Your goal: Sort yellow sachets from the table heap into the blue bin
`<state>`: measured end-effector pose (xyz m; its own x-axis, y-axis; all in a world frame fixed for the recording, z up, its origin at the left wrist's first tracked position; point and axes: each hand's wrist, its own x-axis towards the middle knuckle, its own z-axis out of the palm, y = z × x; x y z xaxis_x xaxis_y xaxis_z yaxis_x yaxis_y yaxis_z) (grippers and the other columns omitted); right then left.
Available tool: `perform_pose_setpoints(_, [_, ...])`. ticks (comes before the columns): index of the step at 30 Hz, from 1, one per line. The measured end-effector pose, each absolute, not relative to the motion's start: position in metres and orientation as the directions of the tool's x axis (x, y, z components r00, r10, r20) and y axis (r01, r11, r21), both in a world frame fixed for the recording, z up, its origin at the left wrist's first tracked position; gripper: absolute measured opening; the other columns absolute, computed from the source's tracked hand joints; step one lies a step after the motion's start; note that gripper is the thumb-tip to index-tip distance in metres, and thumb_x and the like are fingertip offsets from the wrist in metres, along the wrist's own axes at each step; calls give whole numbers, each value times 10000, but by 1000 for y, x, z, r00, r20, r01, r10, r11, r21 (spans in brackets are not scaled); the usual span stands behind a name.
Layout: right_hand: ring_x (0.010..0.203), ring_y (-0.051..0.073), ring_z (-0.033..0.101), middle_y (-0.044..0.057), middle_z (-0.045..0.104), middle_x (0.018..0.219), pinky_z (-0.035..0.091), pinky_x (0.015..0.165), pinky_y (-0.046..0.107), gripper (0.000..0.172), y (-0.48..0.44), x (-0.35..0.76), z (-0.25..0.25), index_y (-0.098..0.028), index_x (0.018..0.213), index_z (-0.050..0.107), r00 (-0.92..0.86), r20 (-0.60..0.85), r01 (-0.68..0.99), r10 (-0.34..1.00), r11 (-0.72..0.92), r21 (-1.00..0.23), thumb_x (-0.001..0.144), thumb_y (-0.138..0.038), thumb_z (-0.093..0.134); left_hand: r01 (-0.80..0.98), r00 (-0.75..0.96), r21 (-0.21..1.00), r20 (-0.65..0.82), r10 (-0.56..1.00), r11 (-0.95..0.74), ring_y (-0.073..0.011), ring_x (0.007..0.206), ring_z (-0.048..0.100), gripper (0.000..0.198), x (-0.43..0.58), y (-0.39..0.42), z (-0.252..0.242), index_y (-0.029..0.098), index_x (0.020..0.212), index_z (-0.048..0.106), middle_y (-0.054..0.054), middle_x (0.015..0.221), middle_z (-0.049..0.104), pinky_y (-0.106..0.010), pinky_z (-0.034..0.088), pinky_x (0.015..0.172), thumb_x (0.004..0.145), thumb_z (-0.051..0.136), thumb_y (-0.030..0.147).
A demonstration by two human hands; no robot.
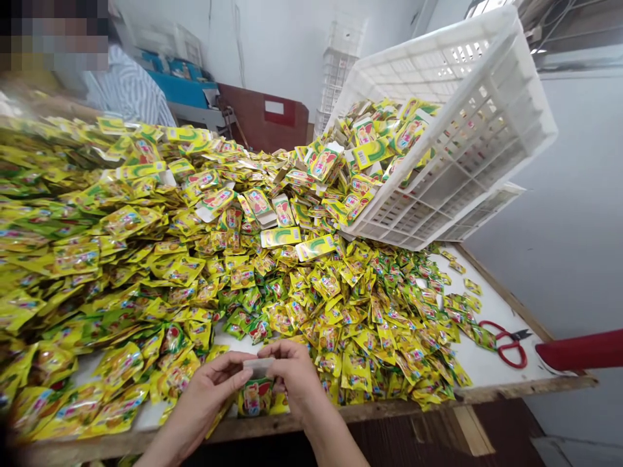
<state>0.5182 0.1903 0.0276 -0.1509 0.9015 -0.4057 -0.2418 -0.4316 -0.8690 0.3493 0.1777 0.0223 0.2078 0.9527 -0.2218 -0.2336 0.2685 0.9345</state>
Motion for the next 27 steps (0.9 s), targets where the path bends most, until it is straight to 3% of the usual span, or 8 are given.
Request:
perform_pose_setpoints(3, [514,92,481,17,667,750,362,423,191,223,189,518,33,-208,871,771,-120,-203,-97,972,-215,-972,657,-244,719,-240,157,935,-229,961,262,-225,986,645,287,347,181,16,205,976,738,-64,1024,743,-283,491,891,728,763,348])
perform_pose_setpoints(6, [737,174,606,65,693,834,486,555,231,212,188,519,36,-210,875,790,-109,-38,68,993,-31,-997,763,-364,697,-195,109,951,-221,969,238,-238,1005,652,269,345,184,11,214,967,753,-63,1038,748,-291,502,902,736,756,352])
perform_pose_setpoints(9, [675,176,619,62,692,778,500,528,244,265,189,518,32,-179,845,778,-45,-113,60,993,-110,-992,737,-418,737,-112,89,980,-157,984,167,-246,994,656,218,346,185,9,212,927,764,-63,1013,750,-302,495,916,776,717,363])
perform_pose_setpoints(14, [530,144,598,17,654,624,480,468,233,318,190,513,24,-154,745,728,-16,-195,-17,981,-195,-981,645,-444,811,-41,111,991,-122,986,128,-246,993,647,275,350,185,9,234,1051,730,-61,1044,730,-311,486,907,816,678,366])
perform_pose_setpoints(19, [446,133,564,-1,621,548,454,409,231,368,191,509,27,-140,656,679,-28,-272,-134,962,-273,-953,532,-427,871,19,180,1000,17,984,-21,-220,903,638,135,344,185,10,231,909,738,-47,918,705,-280,482,831,847,647,309])
perform_pose_setpoints(27, [631,188,623,40,655,717,518,558,293,294,180,517,39,-202,673,708,-62,-57,197,996,-44,-979,666,-486,783,36,162,996,70,984,-77,-254,920,633,87,347,181,9,253,803,744,-66,899,709,-344,471,854,828,671,293])
